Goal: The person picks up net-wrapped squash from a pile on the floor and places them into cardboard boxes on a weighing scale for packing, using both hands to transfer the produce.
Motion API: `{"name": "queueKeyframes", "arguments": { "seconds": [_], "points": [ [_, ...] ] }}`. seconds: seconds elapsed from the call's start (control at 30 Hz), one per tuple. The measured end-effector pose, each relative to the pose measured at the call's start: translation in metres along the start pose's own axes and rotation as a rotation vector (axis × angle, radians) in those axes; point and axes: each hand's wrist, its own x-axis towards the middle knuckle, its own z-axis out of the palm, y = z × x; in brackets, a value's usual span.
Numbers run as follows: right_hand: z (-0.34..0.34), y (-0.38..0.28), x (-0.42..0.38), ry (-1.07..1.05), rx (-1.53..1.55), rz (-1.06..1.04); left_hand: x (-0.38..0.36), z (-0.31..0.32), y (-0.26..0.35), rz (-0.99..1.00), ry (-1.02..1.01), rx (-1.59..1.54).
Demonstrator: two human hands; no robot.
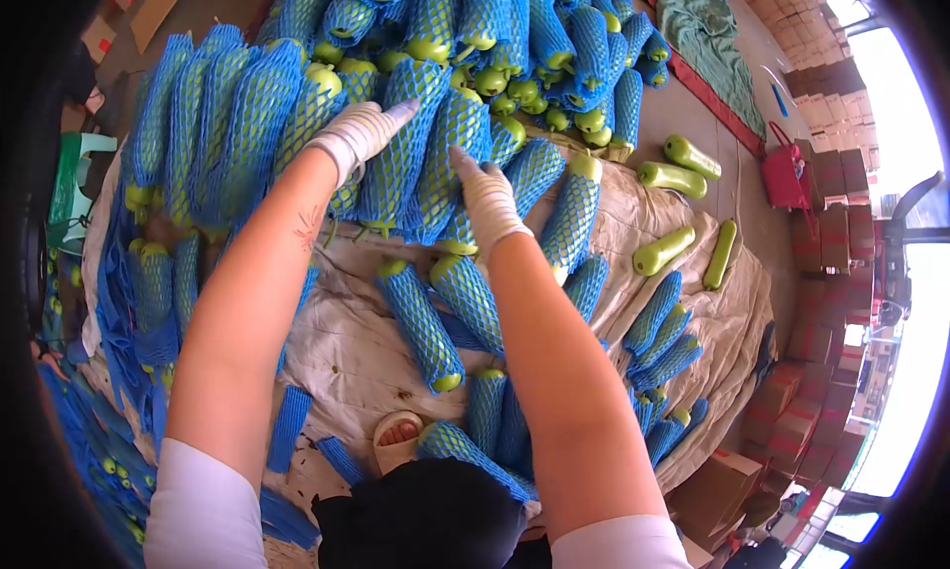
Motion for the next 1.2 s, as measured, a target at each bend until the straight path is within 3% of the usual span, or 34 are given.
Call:
{"name": "queueKeyframes", "arguments": {
  "seconds": [0.07, 0.13, 0.23, 0.4, 0.47, 0.53, 0.6, 0.63, 0.67, 0.73, 0.8, 0.93, 0.97, 1.2],
  "points": [
    [0.005, -0.015, -0.028, -0.002, 0.279, 0.088, -0.009, -0.007, 0.007, -0.015, -0.071, 0.004],
    [-0.002, 0.005, -0.013, -0.011, 0.271, 0.034, -0.007, 0.009, 0.008, -0.012, 0.038, 0.067],
    [-0.005, 0.004, -0.003, -0.031, -0.044, 0.018, -0.019, 0.008, 0.016, 0.002, 0.064, 0.119],
    [0.001, 0.013, -0.02, -0.04, 0.213, -0.053, -0.02, 0.006, 0.008, 0.01, -0.005, 0.016],
    [0.001, 0.008, -0.034, -0.081, 0.34, -0.092, -0.01, 0.018, -0.007, 0.086, 0.136, -0.132],
    [0.001, 0.007, -0.042, -0.137, 0.438, -0.093, -0.004, 0.024, -0.016, 0.069, 0.08, -0.266],
    [-0.001, 0.012, -0.044, -0.194, 0.388, -0.068, -0.013, 0.033, -0.02, 0.257, 0.022, -0.761],
    [-0.001, 0.018, -0.047, -0.278, 0.448, -0.045, -0.028, 0.039, -0.018, 0.224, -0.021, -0.995],
    [0.0, 0.026, -0.049, -0.363, 0.508, -0.018, -0.032, 0.04, -0.019, 0.288, 0.005, -0.985],
    [0.002, 0.039, -0.057, -0.406, 0.541, 0.006, -0.07, 0.034, -0.016, 0.317, -0.246, -1.324],
    [0.017, 0.041, -0.082, -0.467, 0.688, -0.01, -0.09, 0.043, -0.019, 0.485, -0.226, -1.232],
    [0.005, 0.063, -0.137, -0.347, 0.69, 0.027, -0.147, 0.075, -0.02, 0.534, -0.16, -1.245],
    [-0.005, 0.066, -0.163, -0.349, 0.664, -0.043, -0.171, 0.085, -0.019, 0.543, -0.191, -1.28],
    [-0.085, -0.017, -0.346, 0.064, 0.515, -0.477, -0.304, 0.068, 0.068, 0.51, -0.761, -1.714]
  ]
}}
